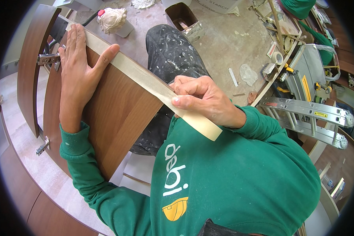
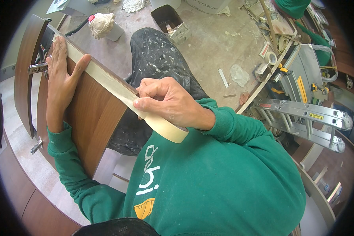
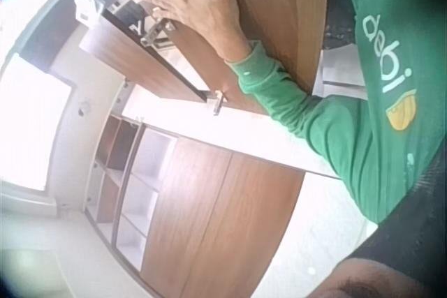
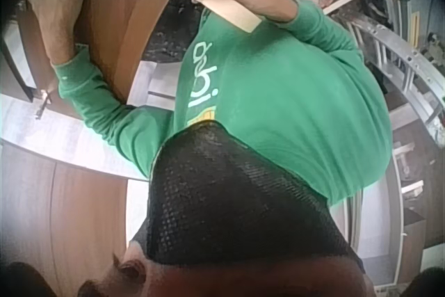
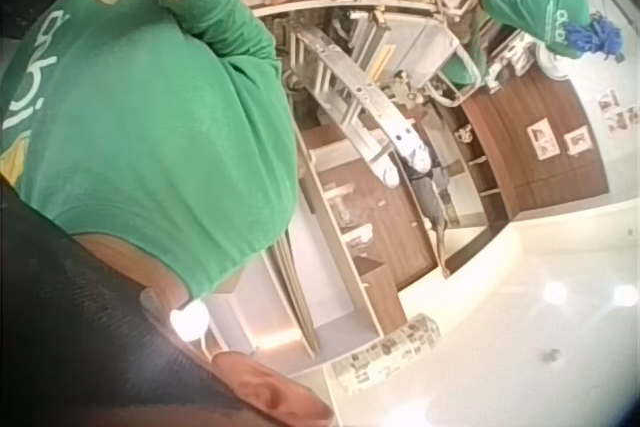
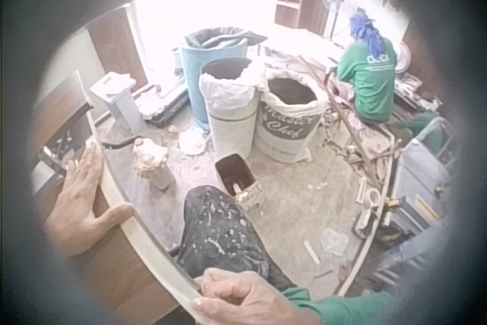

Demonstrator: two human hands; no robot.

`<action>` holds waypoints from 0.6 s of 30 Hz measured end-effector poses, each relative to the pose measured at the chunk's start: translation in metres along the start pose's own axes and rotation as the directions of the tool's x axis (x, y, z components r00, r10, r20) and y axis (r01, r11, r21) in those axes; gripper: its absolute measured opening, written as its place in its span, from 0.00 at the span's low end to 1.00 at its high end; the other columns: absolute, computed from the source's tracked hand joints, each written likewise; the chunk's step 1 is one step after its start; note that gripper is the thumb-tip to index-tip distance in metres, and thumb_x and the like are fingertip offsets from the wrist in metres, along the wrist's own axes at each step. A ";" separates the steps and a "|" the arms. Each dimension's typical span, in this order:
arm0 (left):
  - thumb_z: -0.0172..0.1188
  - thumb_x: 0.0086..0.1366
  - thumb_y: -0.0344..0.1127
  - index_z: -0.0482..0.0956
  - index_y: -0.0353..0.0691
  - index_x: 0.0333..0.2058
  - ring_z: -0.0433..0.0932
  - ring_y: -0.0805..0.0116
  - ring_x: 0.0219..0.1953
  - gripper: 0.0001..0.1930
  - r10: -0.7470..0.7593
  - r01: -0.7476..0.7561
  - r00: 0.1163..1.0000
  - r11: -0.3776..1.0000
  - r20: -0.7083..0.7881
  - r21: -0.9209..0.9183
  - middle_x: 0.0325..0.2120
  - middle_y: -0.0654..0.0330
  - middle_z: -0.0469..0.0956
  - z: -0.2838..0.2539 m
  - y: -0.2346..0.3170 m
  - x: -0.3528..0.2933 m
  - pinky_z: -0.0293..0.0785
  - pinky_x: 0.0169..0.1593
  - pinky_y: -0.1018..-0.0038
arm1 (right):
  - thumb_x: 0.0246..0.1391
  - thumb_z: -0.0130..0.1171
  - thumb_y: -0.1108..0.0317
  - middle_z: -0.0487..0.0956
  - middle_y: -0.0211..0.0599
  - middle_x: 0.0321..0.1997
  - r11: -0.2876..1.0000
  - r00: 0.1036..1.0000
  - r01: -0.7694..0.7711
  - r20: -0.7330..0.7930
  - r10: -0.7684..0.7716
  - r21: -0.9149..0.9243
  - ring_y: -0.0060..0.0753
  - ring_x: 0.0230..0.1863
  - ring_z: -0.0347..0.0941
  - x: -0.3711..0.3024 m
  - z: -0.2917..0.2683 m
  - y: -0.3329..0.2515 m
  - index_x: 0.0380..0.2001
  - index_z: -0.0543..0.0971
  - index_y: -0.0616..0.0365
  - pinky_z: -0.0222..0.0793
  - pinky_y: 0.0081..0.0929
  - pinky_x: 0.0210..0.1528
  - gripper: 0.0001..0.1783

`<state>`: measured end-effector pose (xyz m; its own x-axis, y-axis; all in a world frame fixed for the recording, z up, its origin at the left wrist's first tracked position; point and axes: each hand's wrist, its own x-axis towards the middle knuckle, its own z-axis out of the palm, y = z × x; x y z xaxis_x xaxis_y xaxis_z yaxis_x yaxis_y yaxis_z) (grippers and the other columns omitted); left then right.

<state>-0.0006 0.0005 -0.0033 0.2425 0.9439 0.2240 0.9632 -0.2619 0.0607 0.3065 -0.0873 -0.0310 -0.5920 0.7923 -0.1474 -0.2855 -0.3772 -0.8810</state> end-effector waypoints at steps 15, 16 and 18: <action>0.54 0.58 0.80 0.58 0.31 0.72 0.51 0.50 0.78 0.60 -0.015 0.015 1.000 1.000 -0.002 -0.019 0.73 0.39 0.56 -0.001 0.001 0.000 0.34 0.78 0.52 | 0.65 0.64 0.61 0.74 0.28 0.33 1.000 1.000 0.008 0.017 -0.008 -0.022 0.17 0.35 0.68 0.001 -0.002 0.000 0.27 0.86 0.63 0.63 0.20 0.37 0.17; 0.53 0.58 0.80 0.58 0.31 0.72 0.51 0.50 0.77 0.60 -0.015 0.015 1.000 1.000 -0.004 -0.019 0.73 0.39 0.56 -0.001 0.001 0.000 0.34 0.78 0.52 | 0.65 0.64 0.61 0.74 0.28 0.33 1.000 1.000 0.005 0.020 -0.005 -0.020 0.17 0.35 0.68 0.000 -0.002 -0.001 0.27 0.86 0.63 0.63 0.20 0.37 0.17; 0.53 0.58 0.81 0.58 0.31 0.72 0.51 0.50 0.77 0.60 -0.011 0.010 1.000 1.000 -0.006 -0.017 0.73 0.39 0.56 0.001 0.000 0.000 0.34 0.78 0.52 | 0.65 0.65 0.61 0.74 0.28 0.33 1.000 0.999 -0.003 0.032 0.004 -0.031 0.17 0.35 0.67 0.000 -0.004 -0.001 0.28 0.86 0.63 0.63 0.20 0.37 0.16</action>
<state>-0.0010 0.0006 -0.0041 0.2317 0.9455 0.2288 0.9636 -0.2554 0.0797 0.3096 -0.0849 -0.0318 -0.6167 0.7753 -0.1363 -0.2601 -0.3641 -0.8943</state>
